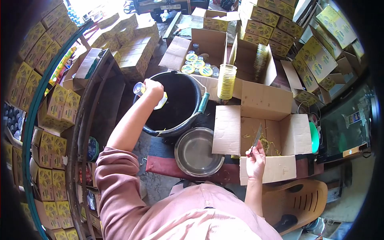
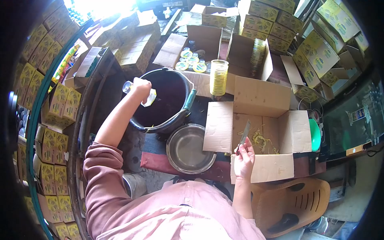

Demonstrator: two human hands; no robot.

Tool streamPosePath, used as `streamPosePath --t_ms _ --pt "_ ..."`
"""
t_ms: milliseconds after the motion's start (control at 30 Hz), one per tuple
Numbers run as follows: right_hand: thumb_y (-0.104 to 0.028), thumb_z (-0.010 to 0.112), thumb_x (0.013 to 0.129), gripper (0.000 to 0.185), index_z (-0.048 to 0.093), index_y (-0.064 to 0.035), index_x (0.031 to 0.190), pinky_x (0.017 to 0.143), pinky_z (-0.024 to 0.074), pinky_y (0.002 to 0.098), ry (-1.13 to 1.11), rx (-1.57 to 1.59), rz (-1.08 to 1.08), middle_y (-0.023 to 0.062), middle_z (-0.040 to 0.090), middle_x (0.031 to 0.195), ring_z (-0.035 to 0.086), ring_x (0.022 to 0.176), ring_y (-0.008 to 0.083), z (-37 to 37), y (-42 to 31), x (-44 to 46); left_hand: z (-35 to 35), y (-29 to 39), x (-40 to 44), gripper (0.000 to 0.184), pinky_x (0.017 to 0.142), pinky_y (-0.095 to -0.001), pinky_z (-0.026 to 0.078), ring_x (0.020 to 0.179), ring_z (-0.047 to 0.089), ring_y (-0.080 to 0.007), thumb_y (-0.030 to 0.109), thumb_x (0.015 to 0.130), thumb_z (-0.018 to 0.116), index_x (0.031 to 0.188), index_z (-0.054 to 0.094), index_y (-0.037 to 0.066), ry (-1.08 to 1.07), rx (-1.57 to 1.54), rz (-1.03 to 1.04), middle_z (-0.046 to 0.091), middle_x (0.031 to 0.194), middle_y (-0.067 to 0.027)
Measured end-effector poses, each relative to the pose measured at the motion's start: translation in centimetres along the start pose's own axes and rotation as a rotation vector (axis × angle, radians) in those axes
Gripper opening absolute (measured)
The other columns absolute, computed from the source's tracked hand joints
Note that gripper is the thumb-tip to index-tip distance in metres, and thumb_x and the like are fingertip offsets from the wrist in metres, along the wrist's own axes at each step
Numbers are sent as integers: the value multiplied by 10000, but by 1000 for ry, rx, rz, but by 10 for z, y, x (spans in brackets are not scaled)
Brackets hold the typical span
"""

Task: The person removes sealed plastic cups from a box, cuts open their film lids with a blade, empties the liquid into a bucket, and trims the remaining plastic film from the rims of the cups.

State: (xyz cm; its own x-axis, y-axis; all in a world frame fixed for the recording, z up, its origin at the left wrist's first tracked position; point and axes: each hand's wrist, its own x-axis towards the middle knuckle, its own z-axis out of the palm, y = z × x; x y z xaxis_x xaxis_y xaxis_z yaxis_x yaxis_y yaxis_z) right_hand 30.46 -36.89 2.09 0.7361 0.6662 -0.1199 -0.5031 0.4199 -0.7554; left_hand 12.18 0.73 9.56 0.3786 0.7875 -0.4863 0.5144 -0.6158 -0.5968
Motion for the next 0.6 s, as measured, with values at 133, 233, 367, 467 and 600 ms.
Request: streamPosePath --t_ms 133,233,367,467,600 --pt "-19 522 848 275 552 -60 1118 638 415 246 -8 26 16 11 595 794 527 689 87 -9 -8 -1 -13 0 -17 500 718 -305 460 818 633 -167 318 470 817 894 668 99 29 -6 -23 657 877 -31" --pt "7 549 817 269 541 -33 1083 668 427 226 -10 83 30 20 585 817 517 691 97 -20 -10 -4 -18 0 -19 495 722 -295 460 827 632 -171 314 475 815 894 668 94 -4 -12 -26 657 880 -35" --pt "20 535 814 238 538 -59 1038 677 427 229 31 100 48 16 588 815 530 703 105 -30 -8 -6 -22 -4 -30 485 706 -293 469 796 639 -179 308 473 816 879 669 87 24 -3 -29 660 853 -48" --pt "8 527 810 224 534 -86 1014 671 421 244 48 89 55 13 582 782 532 690 110 -34 -7 -5 -31 -11 -49 458 701 -312 470 807 637 -180 289 510 796 899 663 88 62 -38 -37 656 865 -50" --pt "-30 530 803 218 526 -112 1006 636 404 272 89 48 36 11 560 710 521 644 116 -31 -9 -4 -37 -18 -62 433 720 -342 456 877 620 -170 261 595 755 982 639 105 118 -149 -118 642 949 -22"
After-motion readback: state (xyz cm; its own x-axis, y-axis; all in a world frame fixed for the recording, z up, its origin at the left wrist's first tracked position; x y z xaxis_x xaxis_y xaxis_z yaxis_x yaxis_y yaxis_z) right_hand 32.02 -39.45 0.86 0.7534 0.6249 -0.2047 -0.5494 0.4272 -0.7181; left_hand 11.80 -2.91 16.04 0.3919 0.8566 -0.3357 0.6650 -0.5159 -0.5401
